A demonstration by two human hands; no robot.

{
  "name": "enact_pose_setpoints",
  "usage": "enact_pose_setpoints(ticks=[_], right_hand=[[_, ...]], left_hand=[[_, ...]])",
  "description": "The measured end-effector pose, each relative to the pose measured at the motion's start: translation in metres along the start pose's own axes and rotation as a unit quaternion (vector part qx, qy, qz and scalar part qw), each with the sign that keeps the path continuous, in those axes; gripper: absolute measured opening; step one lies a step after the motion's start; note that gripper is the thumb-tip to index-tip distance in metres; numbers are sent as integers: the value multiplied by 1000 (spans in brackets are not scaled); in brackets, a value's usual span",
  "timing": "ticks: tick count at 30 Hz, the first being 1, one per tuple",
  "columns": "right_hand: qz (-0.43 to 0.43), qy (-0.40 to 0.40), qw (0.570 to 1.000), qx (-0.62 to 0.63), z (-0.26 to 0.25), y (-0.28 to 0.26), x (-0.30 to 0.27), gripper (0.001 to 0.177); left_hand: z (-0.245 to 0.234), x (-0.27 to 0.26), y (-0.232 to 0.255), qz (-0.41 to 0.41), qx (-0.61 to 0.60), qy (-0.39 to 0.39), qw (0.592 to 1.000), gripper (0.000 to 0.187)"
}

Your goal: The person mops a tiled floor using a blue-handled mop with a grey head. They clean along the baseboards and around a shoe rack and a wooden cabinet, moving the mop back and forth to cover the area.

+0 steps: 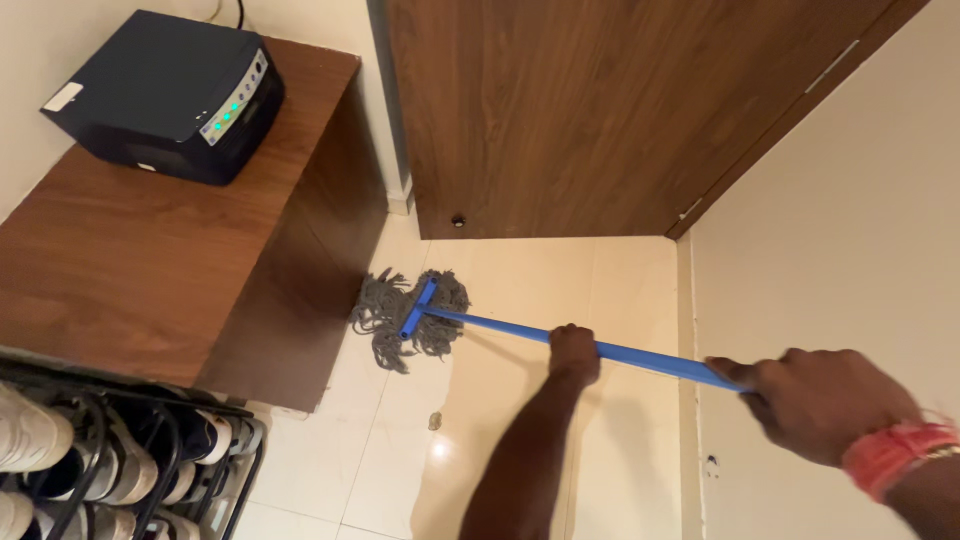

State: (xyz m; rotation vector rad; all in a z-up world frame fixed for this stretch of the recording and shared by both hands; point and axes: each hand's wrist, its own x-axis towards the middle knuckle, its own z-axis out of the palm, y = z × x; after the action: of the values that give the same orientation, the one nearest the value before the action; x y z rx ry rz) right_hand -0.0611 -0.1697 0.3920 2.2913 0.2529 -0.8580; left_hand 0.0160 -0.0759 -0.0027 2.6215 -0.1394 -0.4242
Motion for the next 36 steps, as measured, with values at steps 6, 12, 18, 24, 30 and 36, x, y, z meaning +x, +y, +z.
enact_pose_setpoints(ticks=[6, 12, 18, 24, 30, 36], right_hand=[[22, -25, 996, -77, 65, 66, 24, 52], [21, 64, 997, 32, 186, 153, 59, 53], [74, 67, 988, 116, 253, 189, 60, 53], [100, 70, 982, 146, 283, 207, 55, 53], [111, 83, 974, 178, 297, 214, 59, 53], [88, 100, 974, 185, 297, 217, 78, 54]], left_hand=[[16, -1, 86, 10, -129, 32, 991, 23], [29, 4, 163, 63, -127, -30, 989, 24], [27, -5, 233, 97, -147, -76, 981, 23], [35, -4, 290, 130, -193, -103, 967, 23], [37, 15, 292, 181, -121, -157, 963, 29], [31, 27, 254, 174, -109, -141, 969, 28]])
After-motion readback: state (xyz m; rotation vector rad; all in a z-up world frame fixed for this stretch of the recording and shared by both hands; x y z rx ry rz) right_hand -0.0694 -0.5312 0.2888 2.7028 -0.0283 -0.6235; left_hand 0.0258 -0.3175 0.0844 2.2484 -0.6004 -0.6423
